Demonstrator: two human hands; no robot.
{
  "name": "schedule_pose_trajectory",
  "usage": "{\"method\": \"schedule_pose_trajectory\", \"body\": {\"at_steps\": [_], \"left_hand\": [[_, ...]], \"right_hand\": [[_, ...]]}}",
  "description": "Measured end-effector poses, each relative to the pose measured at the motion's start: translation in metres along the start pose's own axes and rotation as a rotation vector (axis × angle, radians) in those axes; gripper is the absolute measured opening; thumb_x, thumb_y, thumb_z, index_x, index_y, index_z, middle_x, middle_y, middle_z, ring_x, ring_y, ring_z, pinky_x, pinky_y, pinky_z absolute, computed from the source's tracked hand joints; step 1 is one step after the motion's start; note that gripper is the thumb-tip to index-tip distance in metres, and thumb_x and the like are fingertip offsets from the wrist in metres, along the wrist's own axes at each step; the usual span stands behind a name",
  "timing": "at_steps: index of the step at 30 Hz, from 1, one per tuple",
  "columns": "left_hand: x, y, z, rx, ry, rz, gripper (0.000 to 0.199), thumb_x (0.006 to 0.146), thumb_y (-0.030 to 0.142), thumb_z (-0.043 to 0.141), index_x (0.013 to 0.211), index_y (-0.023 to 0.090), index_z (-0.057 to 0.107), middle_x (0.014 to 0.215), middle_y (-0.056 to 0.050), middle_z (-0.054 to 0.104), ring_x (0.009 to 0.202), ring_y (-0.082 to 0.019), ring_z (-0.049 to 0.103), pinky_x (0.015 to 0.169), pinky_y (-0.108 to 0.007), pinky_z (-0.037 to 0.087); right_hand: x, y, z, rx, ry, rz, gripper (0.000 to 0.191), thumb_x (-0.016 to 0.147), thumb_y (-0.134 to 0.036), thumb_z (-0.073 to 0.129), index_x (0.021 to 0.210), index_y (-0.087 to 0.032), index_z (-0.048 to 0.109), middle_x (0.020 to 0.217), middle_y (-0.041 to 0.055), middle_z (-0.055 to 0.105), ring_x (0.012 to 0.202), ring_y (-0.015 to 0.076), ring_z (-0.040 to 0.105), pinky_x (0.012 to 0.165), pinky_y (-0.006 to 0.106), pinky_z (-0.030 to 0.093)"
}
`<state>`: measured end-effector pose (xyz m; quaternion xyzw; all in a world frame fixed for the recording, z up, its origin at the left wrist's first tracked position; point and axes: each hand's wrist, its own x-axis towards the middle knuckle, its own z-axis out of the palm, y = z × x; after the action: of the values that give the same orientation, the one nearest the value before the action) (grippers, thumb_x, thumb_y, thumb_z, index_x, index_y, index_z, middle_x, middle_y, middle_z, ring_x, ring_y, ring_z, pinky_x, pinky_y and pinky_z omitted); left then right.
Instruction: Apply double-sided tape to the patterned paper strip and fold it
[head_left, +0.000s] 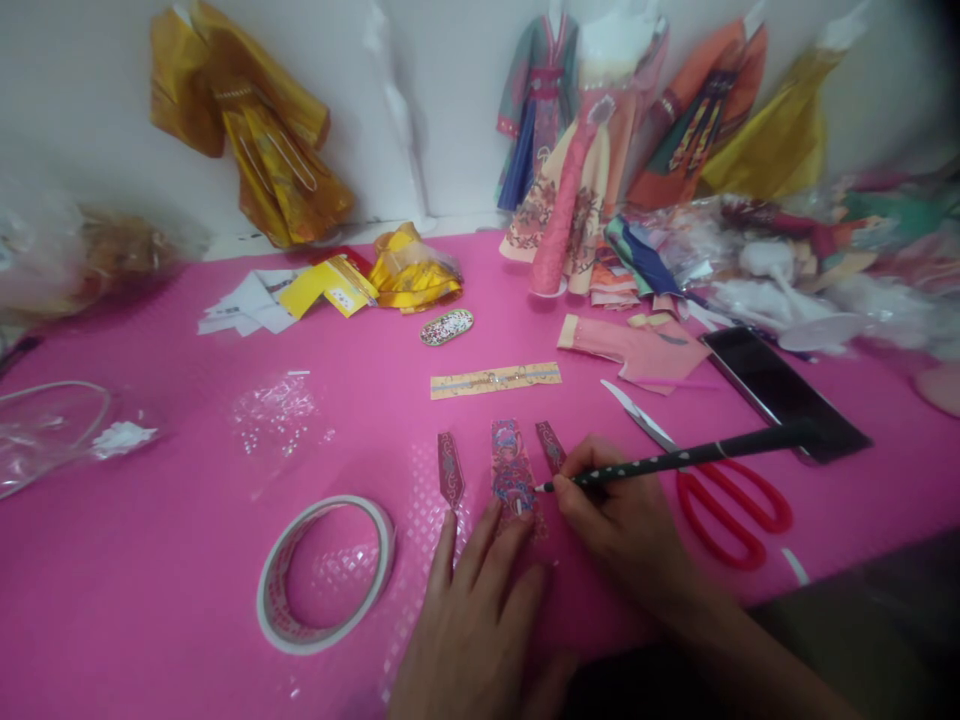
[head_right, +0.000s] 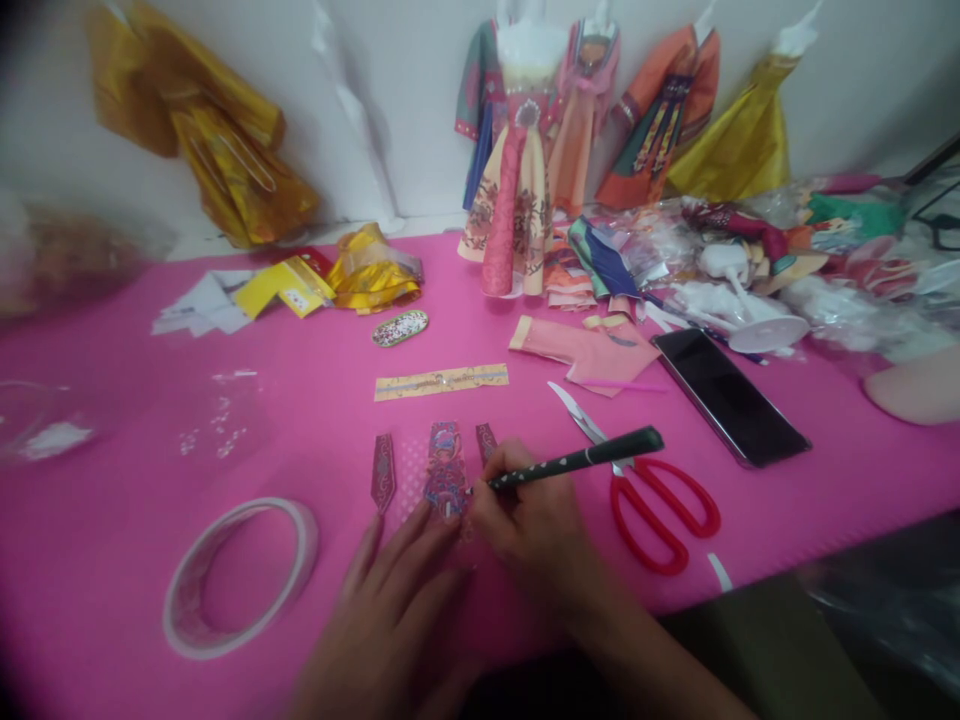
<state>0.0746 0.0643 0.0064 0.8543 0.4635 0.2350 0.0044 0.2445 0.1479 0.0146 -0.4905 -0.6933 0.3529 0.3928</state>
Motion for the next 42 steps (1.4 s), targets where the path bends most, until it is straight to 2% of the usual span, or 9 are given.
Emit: {"method": "schedule_pose_trajectory", "body": {"at_steps": [9, 15, 18, 25, 30, 38, 42], "left_hand": [[-0.0017, 0.0013, 0.0003, 0.005, -0.012, -0.009, 0.034, 0.091, 0.045, 0.062, 0.109, 0.016, 0.069, 0.121, -0.017, 0.076, 0.111, -0.045, 0.070, 0.083, -0.069, 0.058], [-0.0030, 0.0004, 0.0017, -0.010, -0.024, -0.015, 0.034, 0.088, 0.040, 0.064, 0.112, 0.017, 0.068, 0.124, -0.017, 0.074, 0.116, -0.045, 0.066, 0.086, -0.069, 0.055], [-0.0051, -0.0005, 0.0018, -0.028, -0.054, -0.032, 0.034, 0.085, 0.037, 0.066, 0.114, 0.018, 0.068, 0.128, -0.015, 0.072, 0.120, -0.043, 0.062, 0.093, -0.067, 0.052], [-0.0066, -0.0011, 0.0025, -0.039, -0.070, -0.047, 0.037, 0.087, 0.043, 0.067, 0.115, 0.019, 0.068, 0.129, -0.014, 0.071, 0.123, -0.040, 0.061, 0.104, -0.064, 0.046], [-0.0064, 0.0000, 0.0025, -0.017, -0.097, -0.033, 0.036, 0.084, 0.036, 0.067, 0.114, 0.017, 0.068, 0.130, -0.017, 0.070, 0.123, -0.044, 0.061, 0.099, -0.068, 0.048], [-0.0069, -0.0008, 0.0032, -0.038, -0.081, -0.051, 0.035, 0.086, 0.039, 0.068, 0.113, 0.018, 0.069, 0.130, -0.015, 0.071, 0.122, -0.042, 0.063, 0.097, -0.065, 0.051], [-0.0071, 0.0000, 0.0033, -0.049, -0.082, -0.053, 0.035, 0.085, 0.038, 0.068, 0.115, 0.018, 0.069, 0.130, -0.016, 0.070, 0.123, -0.042, 0.061, 0.102, -0.067, 0.047]], "right_hand": [[0.0010, 0.0009, 0.0002, -0.023, 0.025, 0.007, 0.015, 0.085, -0.016, 0.053, 0.072, -0.024, 0.049, 0.061, -0.0061, 0.047, 0.053, 0.0119, 0.047, 0.049, 0.023, 0.038], [0.0010, 0.0001, -0.0007, -0.046, 0.043, 0.008, 0.015, 0.086, -0.018, 0.053, 0.073, -0.024, 0.049, 0.061, -0.0061, 0.049, 0.053, 0.0118, 0.048, 0.049, 0.023, 0.039], [0.0010, -0.0007, -0.0010, -0.032, 0.066, 0.004, 0.016, 0.087, -0.017, 0.053, 0.073, -0.025, 0.049, 0.060, -0.0068, 0.048, 0.051, 0.0113, 0.048, 0.049, 0.023, 0.039], [0.0000, -0.0006, -0.0017, 0.009, -0.007, 0.018, 0.017, 0.085, -0.014, 0.054, 0.072, -0.025, 0.048, 0.060, -0.0063, 0.047, 0.053, 0.0120, 0.047, 0.049, 0.024, 0.038], [0.0008, 0.0000, -0.0012, 0.008, -0.024, 0.006, 0.017, 0.085, -0.014, 0.054, 0.072, -0.024, 0.048, 0.061, -0.0056, 0.048, 0.054, 0.0121, 0.047, 0.050, 0.024, 0.039], [0.0013, 0.0018, -0.0003, -0.032, 0.016, 0.017, 0.017, 0.088, -0.017, 0.054, 0.073, -0.025, 0.049, 0.062, -0.0056, 0.048, 0.054, 0.0125, 0.048, 0.050, 0.025, 0.038], [0.0018, 0.0010, -0.0014, -0.033, 0.017, 0.006, 0.017, 0.089, -0.017, 0.054, 0.074, -0.025, 0.049, 0.062, -0.0057, 0.049, 0.054, 0.0124, 0.050, 0.050, 0.024, 0.040]]}}
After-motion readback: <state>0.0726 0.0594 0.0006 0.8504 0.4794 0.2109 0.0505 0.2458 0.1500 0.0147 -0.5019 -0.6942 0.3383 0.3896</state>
